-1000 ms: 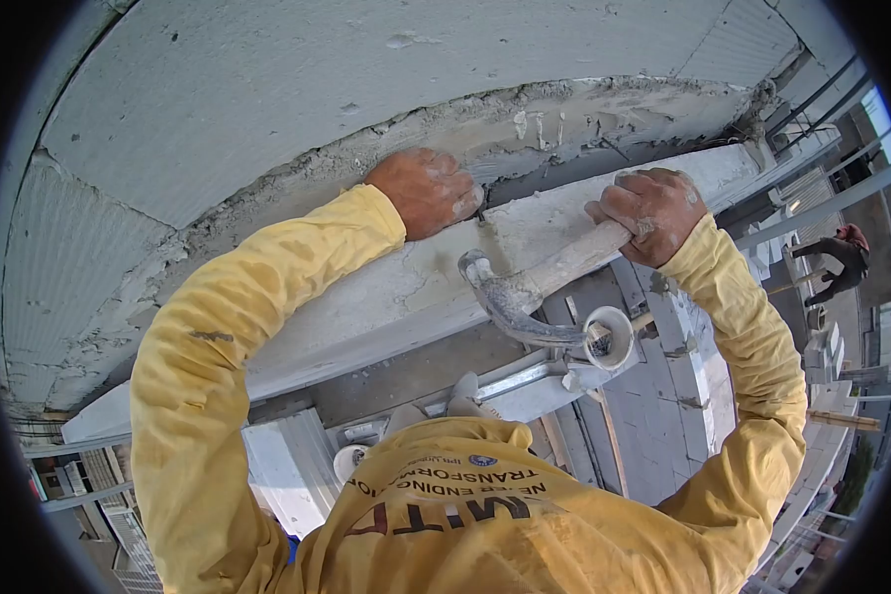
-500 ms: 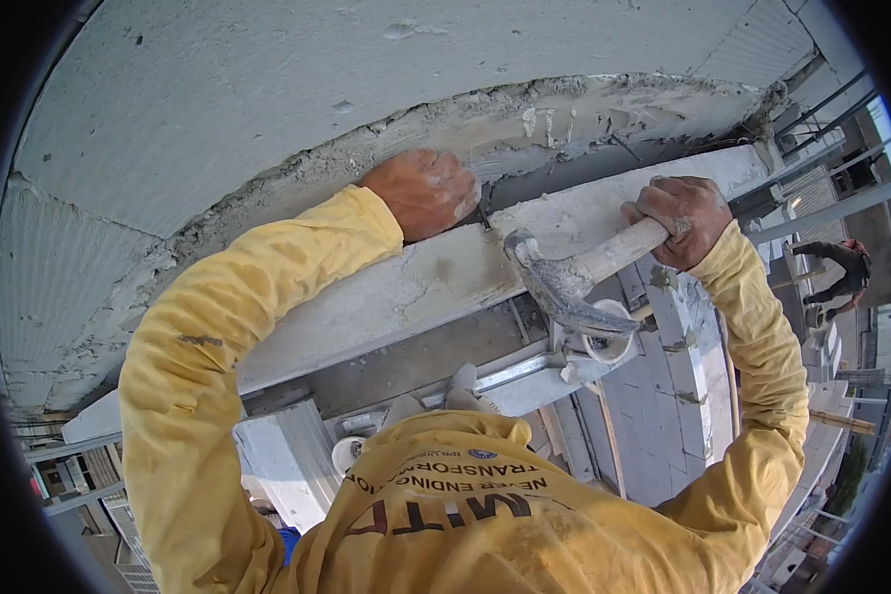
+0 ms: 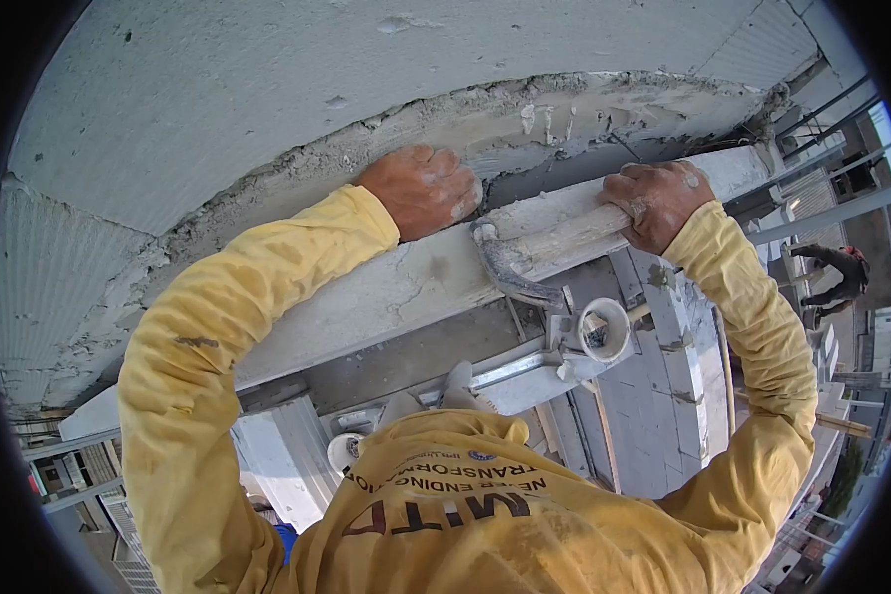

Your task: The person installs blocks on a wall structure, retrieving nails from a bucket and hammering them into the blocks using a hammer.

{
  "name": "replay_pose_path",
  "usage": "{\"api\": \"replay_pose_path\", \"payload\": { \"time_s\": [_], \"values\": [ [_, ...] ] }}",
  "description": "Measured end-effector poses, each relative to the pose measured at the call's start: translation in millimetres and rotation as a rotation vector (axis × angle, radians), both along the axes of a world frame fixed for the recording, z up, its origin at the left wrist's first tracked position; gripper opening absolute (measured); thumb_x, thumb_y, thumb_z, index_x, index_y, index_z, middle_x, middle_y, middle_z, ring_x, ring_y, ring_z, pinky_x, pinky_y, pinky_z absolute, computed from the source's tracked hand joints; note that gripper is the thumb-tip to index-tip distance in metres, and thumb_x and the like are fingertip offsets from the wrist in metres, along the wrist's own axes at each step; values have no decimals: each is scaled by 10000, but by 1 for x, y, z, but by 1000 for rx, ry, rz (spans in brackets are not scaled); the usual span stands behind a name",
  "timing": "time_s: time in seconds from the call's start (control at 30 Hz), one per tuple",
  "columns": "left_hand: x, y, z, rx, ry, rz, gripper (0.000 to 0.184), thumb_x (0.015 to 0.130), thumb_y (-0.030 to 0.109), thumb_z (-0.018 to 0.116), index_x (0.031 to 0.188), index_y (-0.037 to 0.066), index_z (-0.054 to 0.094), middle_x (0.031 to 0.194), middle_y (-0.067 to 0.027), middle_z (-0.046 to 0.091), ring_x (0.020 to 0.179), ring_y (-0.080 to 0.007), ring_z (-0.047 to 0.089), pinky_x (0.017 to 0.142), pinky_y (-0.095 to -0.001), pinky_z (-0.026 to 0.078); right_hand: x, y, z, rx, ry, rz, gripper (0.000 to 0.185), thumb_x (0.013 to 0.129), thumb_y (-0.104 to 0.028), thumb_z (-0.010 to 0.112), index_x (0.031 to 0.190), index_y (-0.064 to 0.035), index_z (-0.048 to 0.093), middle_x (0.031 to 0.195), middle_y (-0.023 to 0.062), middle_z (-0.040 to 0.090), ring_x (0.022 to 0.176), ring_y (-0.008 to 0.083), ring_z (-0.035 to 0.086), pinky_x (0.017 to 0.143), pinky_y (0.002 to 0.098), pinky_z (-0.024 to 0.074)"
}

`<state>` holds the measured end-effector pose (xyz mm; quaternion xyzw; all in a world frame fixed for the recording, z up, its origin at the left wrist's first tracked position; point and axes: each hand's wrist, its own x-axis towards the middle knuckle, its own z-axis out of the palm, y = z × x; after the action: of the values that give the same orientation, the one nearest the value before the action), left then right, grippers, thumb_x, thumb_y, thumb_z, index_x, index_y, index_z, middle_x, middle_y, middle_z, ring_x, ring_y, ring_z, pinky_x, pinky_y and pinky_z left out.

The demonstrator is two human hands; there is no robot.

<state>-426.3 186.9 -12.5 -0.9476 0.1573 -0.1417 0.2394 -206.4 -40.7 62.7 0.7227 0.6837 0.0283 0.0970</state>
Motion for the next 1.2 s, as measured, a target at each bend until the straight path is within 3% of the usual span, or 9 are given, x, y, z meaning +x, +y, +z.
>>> {"api": "replay_pose_path", "payload": {
  "time_s": [0.13,0.23,0.27,0.47,0.63,0.83,0.93,1.03,1.2],
  "values": [
    [0,-1,1,-5,15,23,228,839,179,571,1040,142,672,1017,-1,641,974,-177,599,757,-304,507,2,-6,13,-27,170,236,325,670,-221,753,973,-176,644,929,64,676,829,284,673,729,394,554],
    [0,-1,-1,-18,-7,1,203,838,184,573,1007,141,679,988,-4,642,958,-179,604,741,-305,502,5,1,8,24,86,214,318,667,-216,750,961,-170,640,901,59,673,824,284,670,722,401,548],
    [0,-1,0,-21,-24,-10,185,836,187,577,981,138,681,964,-7,645,946,-182,611,730,-306,500,7,0,-9,12,-40,24,317,667,-222,748,958,-163,638,857,57,665,813,286,666,706,408,541],
    [1,0,2,-1,21,5,226,843,186,562,1038,146,669,1024,-3,635,956,-178,596,745,-303,498,8,-6,11,10,162,276,343,653,-200,752,975,-167,637,887,55,665,809,289,664,693,416,538],
    [5,4,3,4,-11,-6,221,842,185,565,1031,133,665,1008,-7,641,949,-184,604,746,-308,499,0,-6,3,78,15,23,343,644,-190,754,965,-174,634,912,62,660,779,293,654,667,405,534],
    [0,0,-2,-34,-33,-29,189,831,185,577,979,122,676,962,-20,649,938,-193,618,748,-307,506,7,-9,0,68,118,193,326,673,-218,745,965,-141,622,863,54,659,781,301,662,679,415,551],
    [5,4,2,-4,-50,-34,195,829,180,579,986,115,675,946,-20,642,931,-190,617,742,-304,506,0,-12,-2,174,-1,66,304,676,-194,738,947,-130,616,836,78,644,732,306,647,626,395,538],
    [3,3,0,0,-23,-24,223,831,172,575,1026,117,669,946,-12,634,917,-183,609,724,-300,504,-1,-28,4,193,261,23,267,690,-140,715,942,-131,626,828,78,639,754,307,648,653,391,544],
    [3,0,1,4,-46,-29,300,802,151,577,1087,127,668,990,-27,627,890,-191,603,691,-318,501,-13,-93,-19,635,480,-183,180,710,-106,687,816,-60,549,728,134,553,674,360,570,587,403,461]
  ]
}}
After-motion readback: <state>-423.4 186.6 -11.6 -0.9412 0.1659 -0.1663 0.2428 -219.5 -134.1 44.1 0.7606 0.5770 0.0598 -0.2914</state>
